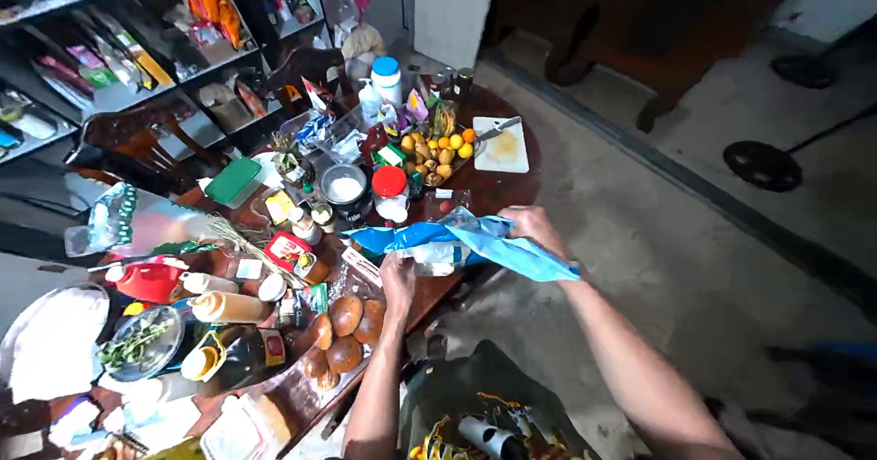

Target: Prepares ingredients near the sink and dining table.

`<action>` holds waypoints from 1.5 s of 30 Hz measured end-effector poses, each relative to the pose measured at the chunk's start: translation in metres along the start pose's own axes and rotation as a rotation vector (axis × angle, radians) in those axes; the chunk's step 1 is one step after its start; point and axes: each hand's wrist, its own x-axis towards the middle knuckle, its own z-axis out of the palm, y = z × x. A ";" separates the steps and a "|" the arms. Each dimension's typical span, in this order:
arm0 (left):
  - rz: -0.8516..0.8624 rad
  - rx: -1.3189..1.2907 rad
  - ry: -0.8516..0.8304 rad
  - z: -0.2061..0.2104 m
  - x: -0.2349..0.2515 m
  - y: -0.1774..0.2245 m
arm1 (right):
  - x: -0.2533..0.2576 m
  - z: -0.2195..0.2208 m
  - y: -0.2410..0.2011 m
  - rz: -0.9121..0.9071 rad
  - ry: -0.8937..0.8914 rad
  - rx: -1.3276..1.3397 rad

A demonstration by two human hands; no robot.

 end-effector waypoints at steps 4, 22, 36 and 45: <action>-0.161 0.180 0.005 0.036 0.025 -0.025 | 0.058 0.045 0.038 0.022 -0.202 -0.030; -0.578 0.341 0.186 0.126 0.064 -0.105 | 0.162 0.147 0.119 -0.126 -0.586 0.034; -0.561 0.306 0.167 0.147 0.063 -0.099 | 0.176 0.147 0.140 -0.154 -0.621 0.153; -0.523 0.269 0.261 0.157 0.024 -0.051 | 0.167 0.140 0.176 -0.123 -0.567 0.268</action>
